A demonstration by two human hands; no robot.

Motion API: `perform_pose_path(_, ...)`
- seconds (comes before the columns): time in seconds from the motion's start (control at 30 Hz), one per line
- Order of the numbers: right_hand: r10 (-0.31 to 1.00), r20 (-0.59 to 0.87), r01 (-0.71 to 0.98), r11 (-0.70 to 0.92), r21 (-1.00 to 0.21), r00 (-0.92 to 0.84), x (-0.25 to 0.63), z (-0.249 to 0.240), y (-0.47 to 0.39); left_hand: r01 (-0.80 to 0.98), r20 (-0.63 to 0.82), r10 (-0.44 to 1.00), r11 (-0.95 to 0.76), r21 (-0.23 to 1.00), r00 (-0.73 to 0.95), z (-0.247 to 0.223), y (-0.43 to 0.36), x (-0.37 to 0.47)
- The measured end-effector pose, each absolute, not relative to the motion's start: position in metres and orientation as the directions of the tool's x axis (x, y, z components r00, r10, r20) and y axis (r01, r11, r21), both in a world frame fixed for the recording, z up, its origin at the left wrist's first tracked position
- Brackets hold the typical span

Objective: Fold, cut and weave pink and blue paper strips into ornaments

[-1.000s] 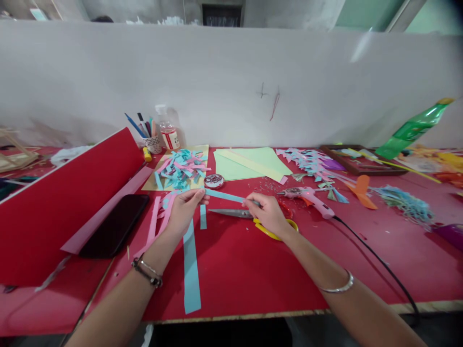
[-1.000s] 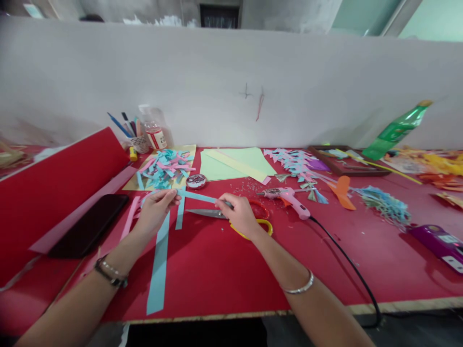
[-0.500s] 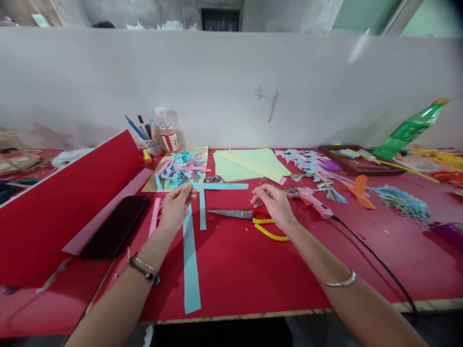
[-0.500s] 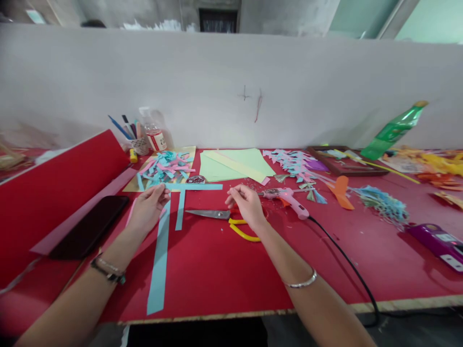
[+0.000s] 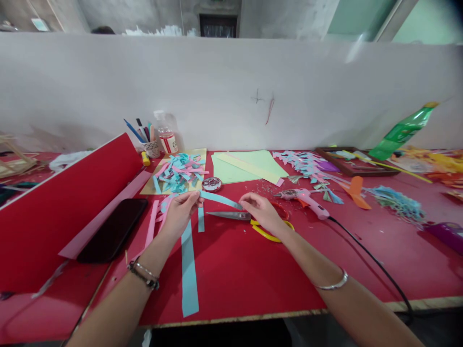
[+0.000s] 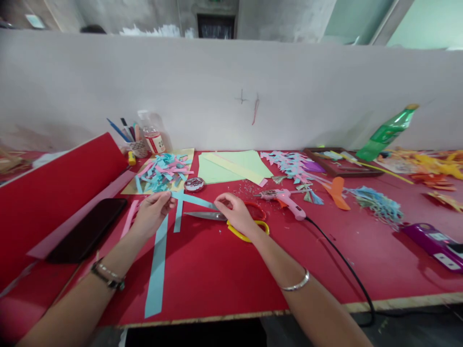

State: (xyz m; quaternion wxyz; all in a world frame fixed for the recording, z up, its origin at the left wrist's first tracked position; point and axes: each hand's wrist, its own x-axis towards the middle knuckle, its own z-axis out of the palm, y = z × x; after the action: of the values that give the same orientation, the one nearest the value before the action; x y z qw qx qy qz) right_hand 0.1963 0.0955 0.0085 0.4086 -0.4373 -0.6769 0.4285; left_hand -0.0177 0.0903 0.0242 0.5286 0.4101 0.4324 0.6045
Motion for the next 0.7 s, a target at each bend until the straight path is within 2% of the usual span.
perform_pose_path(0.33, 0.949, 0.083, 0.166, 0.139, -0.976, -0.303, 0.195, 0.006, 0.095, -0.234, 0.082, 0.991, -0.105, 0.967, -0.106, 0.028, 0.091, -0.024)
perform_pose_path(0.4, 0.943, 0.094, 0.095, 0.131, -0.987, -0.32, 0.196, 0.005, 0.097, -0.13, 0.126, 0.987, -0.139, 0.982, -0.105, 0.034, 0.089, -0.024)
perform_pose_path(0.5, 0.937, 0.099, 0.002, 0.105, -0.994, -0.334, 0.197, 0.006, 0.098, 0.132, 0.213, 0.975, -0.204, 0.97, -0.061, 0.044, 0.08, -0.022)
perform_pose_path(0.57, 0.929, 0.113, -0.055, 0.099, -0.994, -0.353, 0.197, 0.008, 0.096, 0.228, 0.236, 0.967, -0.209, 0.951, -0.097, 0.047, 0.073, -0.02)
perform_pose_path(0.7, 0.862, 0.108, -0.159, 0.033, -0.987, -0.494, 0.196, 0.012, 0.089, 0.133, 0.196, 0.944, -0.166, 0.977, -0.266, 0.041, 0.062, -0.019)
